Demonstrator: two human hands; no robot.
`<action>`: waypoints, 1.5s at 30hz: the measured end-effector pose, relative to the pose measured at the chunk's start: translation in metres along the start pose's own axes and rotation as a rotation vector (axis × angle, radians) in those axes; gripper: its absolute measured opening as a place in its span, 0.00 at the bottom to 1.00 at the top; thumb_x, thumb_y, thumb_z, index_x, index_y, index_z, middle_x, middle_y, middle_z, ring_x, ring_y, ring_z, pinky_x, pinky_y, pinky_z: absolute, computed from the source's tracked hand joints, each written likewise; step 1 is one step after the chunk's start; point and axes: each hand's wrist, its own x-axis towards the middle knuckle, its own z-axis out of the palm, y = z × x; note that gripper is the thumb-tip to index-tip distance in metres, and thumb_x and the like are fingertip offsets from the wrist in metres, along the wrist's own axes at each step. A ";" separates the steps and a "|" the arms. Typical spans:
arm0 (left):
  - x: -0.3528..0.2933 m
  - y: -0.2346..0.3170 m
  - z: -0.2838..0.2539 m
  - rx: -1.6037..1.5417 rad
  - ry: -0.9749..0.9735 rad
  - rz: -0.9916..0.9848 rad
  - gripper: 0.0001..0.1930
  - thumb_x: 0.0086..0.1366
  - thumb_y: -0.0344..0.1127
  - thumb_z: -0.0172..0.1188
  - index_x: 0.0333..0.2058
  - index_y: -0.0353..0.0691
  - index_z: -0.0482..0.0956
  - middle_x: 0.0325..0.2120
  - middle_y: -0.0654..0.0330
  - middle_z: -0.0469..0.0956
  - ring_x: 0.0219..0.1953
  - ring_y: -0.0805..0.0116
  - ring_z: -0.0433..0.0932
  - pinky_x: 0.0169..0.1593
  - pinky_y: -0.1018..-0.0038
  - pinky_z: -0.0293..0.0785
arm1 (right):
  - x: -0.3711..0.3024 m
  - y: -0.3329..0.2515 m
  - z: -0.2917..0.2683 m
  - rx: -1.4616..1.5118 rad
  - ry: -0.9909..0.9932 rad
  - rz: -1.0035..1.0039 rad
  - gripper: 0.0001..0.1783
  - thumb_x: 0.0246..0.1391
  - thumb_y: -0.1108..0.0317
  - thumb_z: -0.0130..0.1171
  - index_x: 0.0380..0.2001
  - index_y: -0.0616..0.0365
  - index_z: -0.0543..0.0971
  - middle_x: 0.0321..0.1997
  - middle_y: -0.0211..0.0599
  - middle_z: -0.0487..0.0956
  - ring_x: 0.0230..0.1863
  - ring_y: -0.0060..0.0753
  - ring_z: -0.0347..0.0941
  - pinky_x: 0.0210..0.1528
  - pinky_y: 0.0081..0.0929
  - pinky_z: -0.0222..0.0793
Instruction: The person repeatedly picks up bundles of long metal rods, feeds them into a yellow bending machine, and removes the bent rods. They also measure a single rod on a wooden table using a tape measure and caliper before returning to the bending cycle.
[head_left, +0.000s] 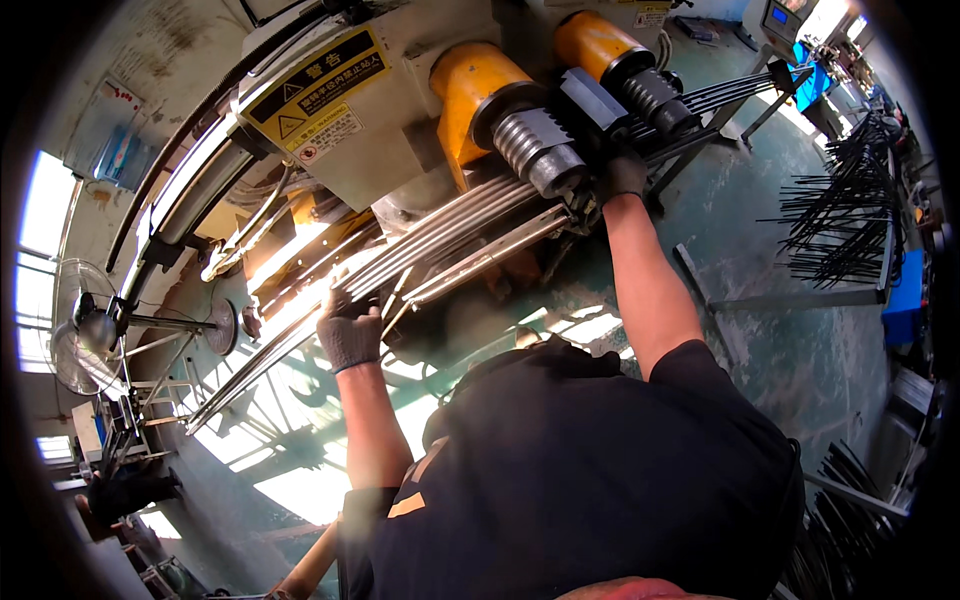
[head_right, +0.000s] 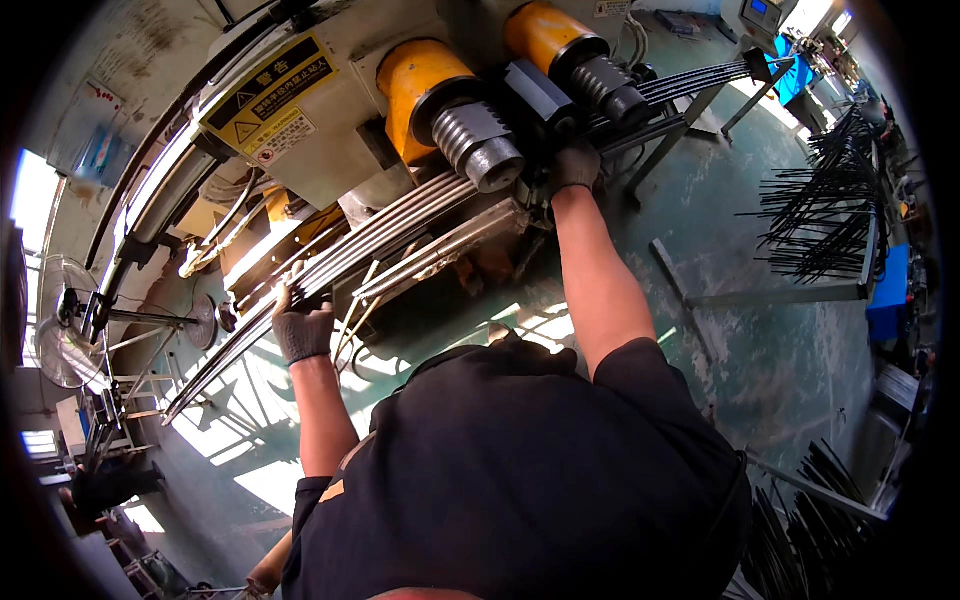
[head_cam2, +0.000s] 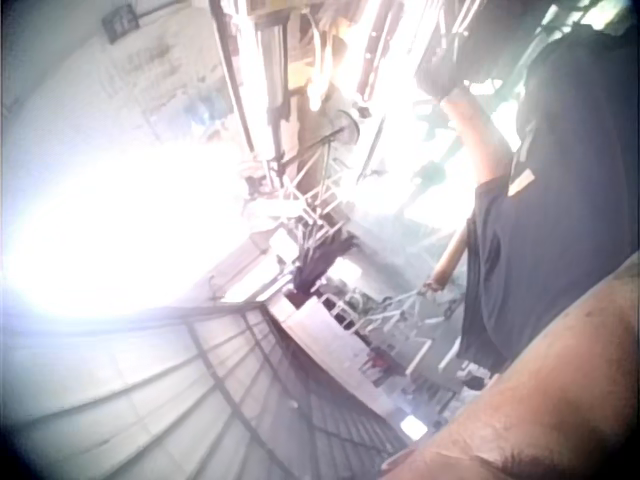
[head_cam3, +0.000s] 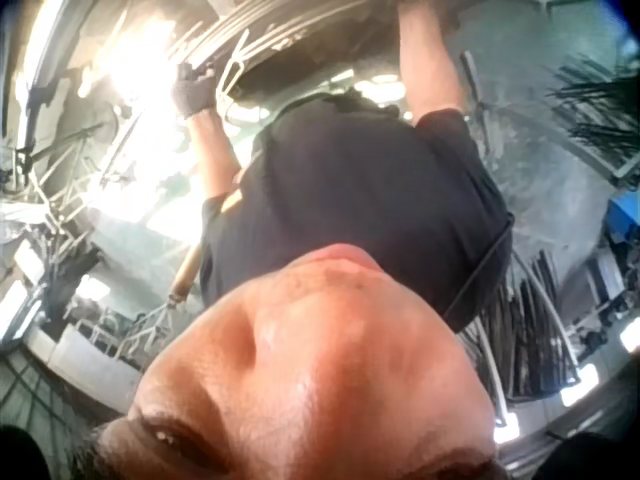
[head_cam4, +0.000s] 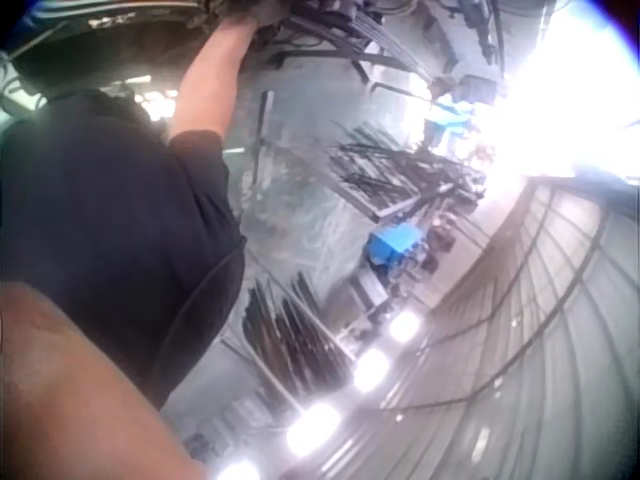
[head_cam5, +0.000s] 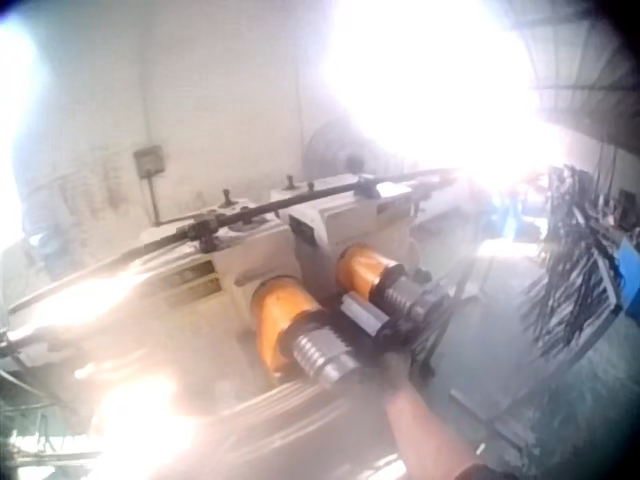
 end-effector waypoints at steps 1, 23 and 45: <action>0.007 0.005 -0.023 -0.261 0.110 -0.128 0.21 0.71 0.25 0.49 0.61 0.35 0.75 0.54 0.55 0.80 0.54 0.63 0.79 0.56 0.70 0.75 | 0.004 0.006 0.000 0.023 0.023 -0.009 0.28 0.65 0.45 0.58 0.48 0.62 0.82 0.45 0.51 0.85 0.46 0.50 0.82 0.48 0.42 0.75; 0.011 -0.022 -0.038 -0.003 0.376 0.153 0.14 0.76 0.33 0.54 0.53 0.29 0.78 0.51 0.48 0.82 0.54 0.55 0.81 0.63 0.59 0.78 | -0.067 -0.004 -0.021 0.419 -0.062 -0.041 0.20 0.64 0.62 0.63 0.53 0.65 0.83 0.54 0.37 0.82 0.51 0.31 0.78 0.51 0.30 0.76; -0.021 0.023 -0.201 -1.046 0.336 -0.153 0.38 0.70 0.57 0.60 0.67 0.36 0.61 0.66 0.43 0.64 0.71 0.39 0.60 0.74 0.37 0.50 | -0.171 0.113 -0.050 0.251 0.037 0.416 0.13 0.64 0.66 0.60 0.23 0.55 0.77 0.22 0.24 0.73 0.19 0.17 0.60 0.22 0.23 0.57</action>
